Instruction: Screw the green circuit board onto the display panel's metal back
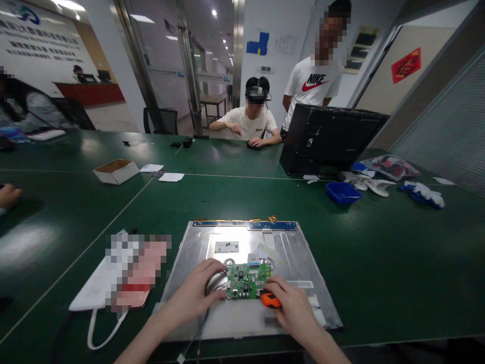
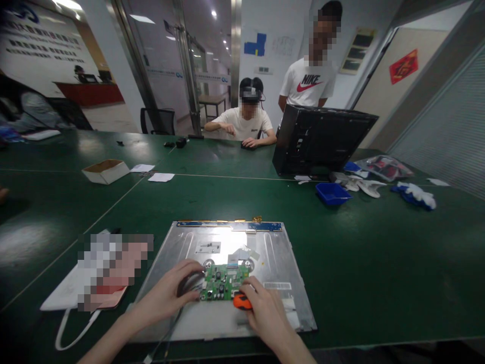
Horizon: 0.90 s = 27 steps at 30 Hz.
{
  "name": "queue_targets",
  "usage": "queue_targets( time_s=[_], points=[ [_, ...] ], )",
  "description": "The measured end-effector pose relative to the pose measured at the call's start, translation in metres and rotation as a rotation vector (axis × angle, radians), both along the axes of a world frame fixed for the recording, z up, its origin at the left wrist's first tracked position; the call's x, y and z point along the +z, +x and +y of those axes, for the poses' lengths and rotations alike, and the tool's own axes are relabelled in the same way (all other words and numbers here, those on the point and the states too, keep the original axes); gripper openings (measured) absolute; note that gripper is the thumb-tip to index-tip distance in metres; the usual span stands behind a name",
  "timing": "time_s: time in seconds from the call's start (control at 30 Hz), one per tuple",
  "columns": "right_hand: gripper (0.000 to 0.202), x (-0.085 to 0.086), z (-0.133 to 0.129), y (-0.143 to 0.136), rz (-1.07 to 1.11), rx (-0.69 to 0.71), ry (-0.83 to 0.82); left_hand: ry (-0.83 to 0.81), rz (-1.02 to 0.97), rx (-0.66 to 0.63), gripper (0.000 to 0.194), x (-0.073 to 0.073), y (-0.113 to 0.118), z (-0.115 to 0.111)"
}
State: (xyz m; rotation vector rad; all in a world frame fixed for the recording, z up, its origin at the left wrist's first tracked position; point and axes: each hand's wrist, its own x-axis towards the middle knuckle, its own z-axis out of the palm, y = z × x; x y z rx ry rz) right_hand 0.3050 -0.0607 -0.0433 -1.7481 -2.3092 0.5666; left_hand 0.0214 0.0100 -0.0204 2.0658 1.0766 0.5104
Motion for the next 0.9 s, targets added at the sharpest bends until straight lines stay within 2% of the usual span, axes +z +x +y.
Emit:
queue_targets(
  time_s=[0.2,0.37,0.5,0.6,0.73,0.9],
  points=[
    [0.064,-0.002,-0.001,-0.002,-0.054,-0.002,0.018,0.158,0.079,-0.007,0.059,-0.018,0.002,0.002],
    [0.063,0.0,-0.001,-0.003,-0.058,-0.018,0.007,0.211,0.129,-0.042,0.063,-0.021,0.001,0.002],
    [0.061,0.004,-0.003,0.016,0.023,-0.033,0.08,0.223,0.16,-0.057,0.063,-0.021,0.0,0.002],
    [0.055,0.006,-0.003,0.039,0.076,-0.118,0.181,0.243,0.161,-0.072,0.065,-0.022,0.0,0.003],
    [0.051,-0.001,-0.003,0.06,-0.076,-0.213,0.209,0.23,0.177,-0.075,0.065,-0.024,0.0,0.004],
    [0.052,-0.017,0.0,0.066,-0.175,-0.21,0.188,0.212,0.19,-0.091,0.065,-0.021,0.001,0.005]
  ],
)
